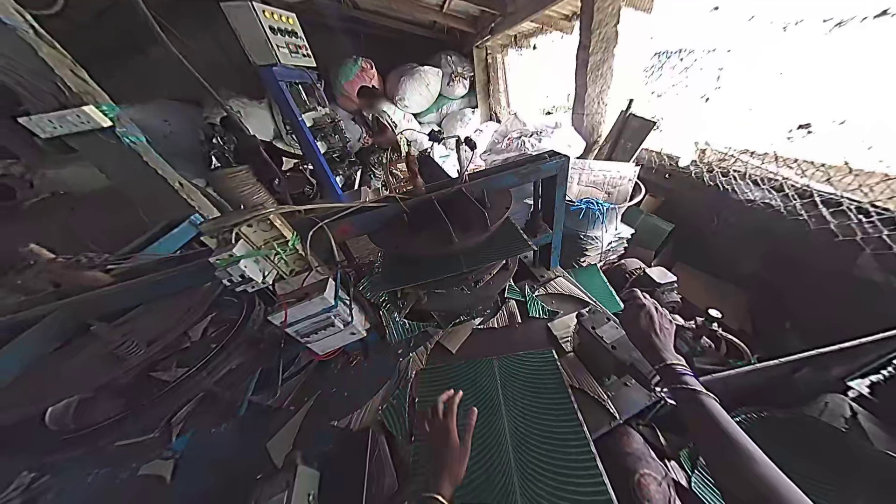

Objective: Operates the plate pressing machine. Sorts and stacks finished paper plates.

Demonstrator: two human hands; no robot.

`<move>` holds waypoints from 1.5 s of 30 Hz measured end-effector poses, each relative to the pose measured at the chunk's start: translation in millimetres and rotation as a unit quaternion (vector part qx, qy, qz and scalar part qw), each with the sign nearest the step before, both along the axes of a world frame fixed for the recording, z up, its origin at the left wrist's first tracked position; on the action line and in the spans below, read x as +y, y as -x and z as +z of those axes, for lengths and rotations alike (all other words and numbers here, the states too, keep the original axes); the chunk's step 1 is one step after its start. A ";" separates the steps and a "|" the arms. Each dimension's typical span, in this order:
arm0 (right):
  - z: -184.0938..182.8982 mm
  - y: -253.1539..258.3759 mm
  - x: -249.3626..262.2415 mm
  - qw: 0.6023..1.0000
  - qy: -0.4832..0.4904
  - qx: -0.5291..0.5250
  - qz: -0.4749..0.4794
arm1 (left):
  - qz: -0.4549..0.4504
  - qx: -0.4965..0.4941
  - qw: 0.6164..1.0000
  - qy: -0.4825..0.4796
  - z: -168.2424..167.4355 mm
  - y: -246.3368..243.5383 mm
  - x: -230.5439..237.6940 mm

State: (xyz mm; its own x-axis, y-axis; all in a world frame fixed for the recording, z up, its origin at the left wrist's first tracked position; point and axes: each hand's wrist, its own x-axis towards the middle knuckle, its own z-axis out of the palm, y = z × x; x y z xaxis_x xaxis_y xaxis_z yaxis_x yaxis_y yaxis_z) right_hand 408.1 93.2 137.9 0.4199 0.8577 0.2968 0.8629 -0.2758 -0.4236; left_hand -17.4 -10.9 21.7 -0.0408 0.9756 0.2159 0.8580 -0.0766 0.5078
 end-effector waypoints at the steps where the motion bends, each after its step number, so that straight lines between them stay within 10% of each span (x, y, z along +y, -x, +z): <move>1: 1.8 -0.8 -0.1 1.000 0.009 0.003 -0.002 | 0.000 0.062 0.998 -0.013 -14.5 -4.8 -4.2; 18: 0.1 -3.5 -3.5 1.000 -0.002 0.008 0.003 | 0.019 0.090 0.996 -0.015 -20.1 -9.4 -4.6; 24: 1.9 -7.1 -54.9 0.988 -0.153 0.019 -0.030 | 0.026 0.093 0.995 -0.025 -22.2 -11.6 1.0; 31: -9.4 2.3 1.4 0.999 -0.024 0.022 0.007 | 0.019 0.030 0.999 0.010 -15.0 -6.6 -4.2; 37: -21.6 -14.3 -90.4 0.967 -0.234 0.094 -0.022 | 0.039 -0.293 0.954 -0.056 63.8 11.9 43.8; 45: -40.0 -14.5 -107.5 0.948 -0.286 0.127 -0.061 | 0.136 -0.440 0.885 -0.072 227.7 22.2 130.3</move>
State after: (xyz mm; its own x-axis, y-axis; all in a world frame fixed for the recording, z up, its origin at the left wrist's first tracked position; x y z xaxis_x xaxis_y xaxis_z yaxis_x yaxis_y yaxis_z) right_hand 422.6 -14.3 97.9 0.6254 0.5279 0.5746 0.6898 -0.0297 -0.7234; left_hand -39.6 119.4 249.4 -0.4846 0.8684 0.1053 0.1323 -0.0462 0.9901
